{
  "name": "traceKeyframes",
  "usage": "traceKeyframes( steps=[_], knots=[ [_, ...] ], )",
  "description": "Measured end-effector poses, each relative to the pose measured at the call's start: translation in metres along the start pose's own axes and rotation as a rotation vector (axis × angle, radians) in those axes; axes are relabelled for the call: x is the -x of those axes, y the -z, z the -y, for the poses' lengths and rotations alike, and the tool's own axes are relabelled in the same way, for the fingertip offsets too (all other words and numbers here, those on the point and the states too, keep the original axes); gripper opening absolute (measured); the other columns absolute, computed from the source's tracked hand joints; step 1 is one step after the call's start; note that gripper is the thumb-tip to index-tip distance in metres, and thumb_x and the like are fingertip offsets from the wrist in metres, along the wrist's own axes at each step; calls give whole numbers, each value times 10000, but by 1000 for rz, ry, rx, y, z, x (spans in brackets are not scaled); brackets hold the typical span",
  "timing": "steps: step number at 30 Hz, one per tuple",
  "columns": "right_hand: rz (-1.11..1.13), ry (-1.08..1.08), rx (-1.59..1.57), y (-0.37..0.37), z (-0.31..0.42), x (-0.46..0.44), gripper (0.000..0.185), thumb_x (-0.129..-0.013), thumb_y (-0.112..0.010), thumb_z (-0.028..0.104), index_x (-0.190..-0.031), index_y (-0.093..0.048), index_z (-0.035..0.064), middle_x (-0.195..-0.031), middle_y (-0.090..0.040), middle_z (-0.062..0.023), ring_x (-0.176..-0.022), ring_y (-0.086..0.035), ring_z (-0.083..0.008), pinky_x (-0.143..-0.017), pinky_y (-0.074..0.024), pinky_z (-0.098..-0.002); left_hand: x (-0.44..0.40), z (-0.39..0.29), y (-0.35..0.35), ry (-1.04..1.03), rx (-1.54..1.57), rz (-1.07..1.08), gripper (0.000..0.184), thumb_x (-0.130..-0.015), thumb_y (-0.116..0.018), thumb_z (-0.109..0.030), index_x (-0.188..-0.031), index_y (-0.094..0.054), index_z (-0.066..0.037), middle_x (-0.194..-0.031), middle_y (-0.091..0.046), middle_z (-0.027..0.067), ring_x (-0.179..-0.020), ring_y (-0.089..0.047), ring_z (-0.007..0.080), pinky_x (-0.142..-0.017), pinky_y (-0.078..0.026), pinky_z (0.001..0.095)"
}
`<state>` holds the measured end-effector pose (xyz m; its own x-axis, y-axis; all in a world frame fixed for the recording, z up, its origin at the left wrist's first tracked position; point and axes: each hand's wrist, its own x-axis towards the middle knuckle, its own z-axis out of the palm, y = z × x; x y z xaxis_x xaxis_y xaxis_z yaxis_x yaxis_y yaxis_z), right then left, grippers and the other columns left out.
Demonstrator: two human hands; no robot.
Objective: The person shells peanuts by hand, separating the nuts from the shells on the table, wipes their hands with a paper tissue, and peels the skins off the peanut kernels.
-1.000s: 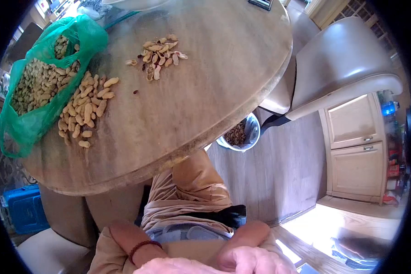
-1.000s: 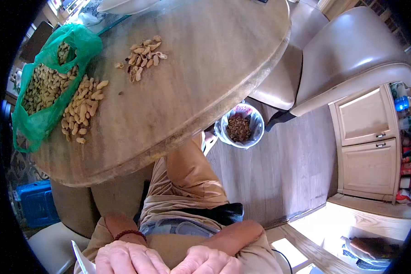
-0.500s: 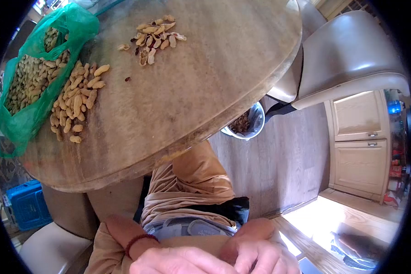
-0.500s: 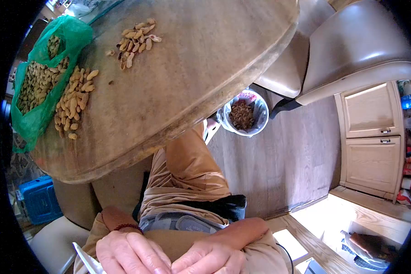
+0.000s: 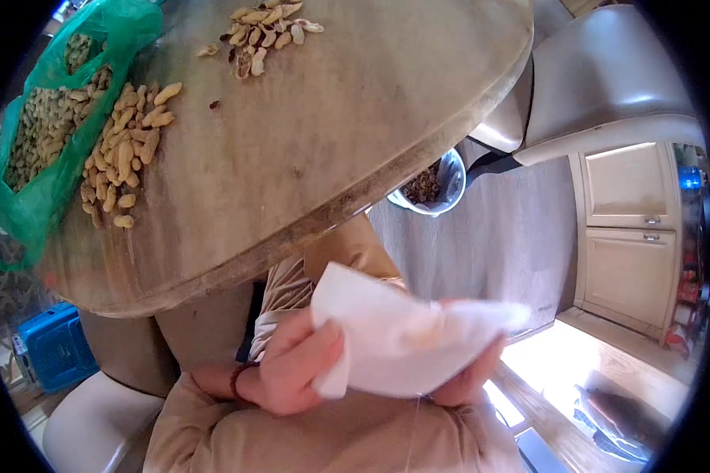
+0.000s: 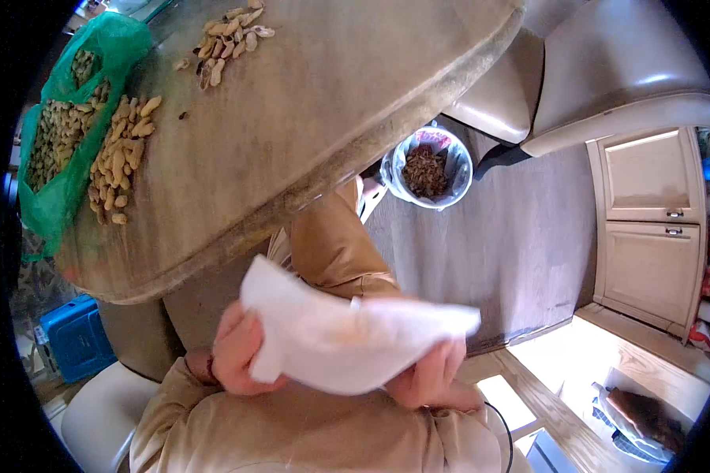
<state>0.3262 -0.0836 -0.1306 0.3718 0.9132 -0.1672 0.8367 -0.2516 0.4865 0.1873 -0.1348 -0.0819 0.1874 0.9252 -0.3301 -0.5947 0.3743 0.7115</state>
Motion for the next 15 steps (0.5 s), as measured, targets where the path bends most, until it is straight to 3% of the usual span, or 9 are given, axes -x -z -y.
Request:
traceKeyframes(
  steps=[1, 2, 3, 5, 12, 15],
  knots=[
    [-260, 390, -783, -18, -22, -16, 210, -917, -453, 159, -928, -483, -48, -853, -585, -159, -645, -579, -209, -542, -477, -334, -7, 15, 2, -77, 261, 3, 352, -939, -357, -213, -1181, -444, 28, -1115, -560, 120, -1022, -555, 199, -839, -449, 317],
    [-405, 541, -1202, -24, -26, -19, 237, -924, -442, 163, -980, -488, -63, -887, -587, -148, -662, -579, -204, -569, -477, -329, -16, 28, 5, -156, 521, 7, 326, -947, -341, -136, -1207, -430, 40, -1154, -542, 128, -1062, -538, 195, -902, -427, 309],
    [-522, 774, -1566, -30, -31, -22, 271, -930, -431, 167, -1032, -493, -77, -920, -589, -137, -679, -578, -200, -595, -477, -324, -17, 31, 6, -151, 522, 6, 326, -947, -341, -136, -1207, -430, 40, -1154, -542, 128, -1062, -538, 195, -902, -427, 309],
    [495, 452, -2399, -32, -30, -18, 332, -950, -357, 277, -1132, -443, 13, -1050, -534, -125, -943, -557, -203, -805, -467, -313, -24, 30, 8, -88, 330, -167, 344, -950, -351, -210, -1201, -431, 11, -1134, -554, 108, -1039, -552, 186, -878, -442, 304],
    [530, 320, -2557, -25, -28, -19, 281, -953, -377, 203, -1105, -462, -18, -1035, -568, -96, -942, -552, -146, -816, -443, -292, -31, 43, 15, -145, 346, -263, 320, -943, -372, -159, -1203, -433, 19, -1154, -540, 127, -1063, -536, 211, -912, -433, 339],
    [462, 336, -2503, -31, -34, -14, 320, -949, -385, 225, -1129, -457, -30, -1067, -560, -103, -946, -546, -156, -823, -438, -297, -29, 50, 19, -263, 251, -199, 333, -945, -395, -145, -1226, -423, 31, -1143, -545, 121, -1047, -537, 178, -911, -425, 302]
  ],
)
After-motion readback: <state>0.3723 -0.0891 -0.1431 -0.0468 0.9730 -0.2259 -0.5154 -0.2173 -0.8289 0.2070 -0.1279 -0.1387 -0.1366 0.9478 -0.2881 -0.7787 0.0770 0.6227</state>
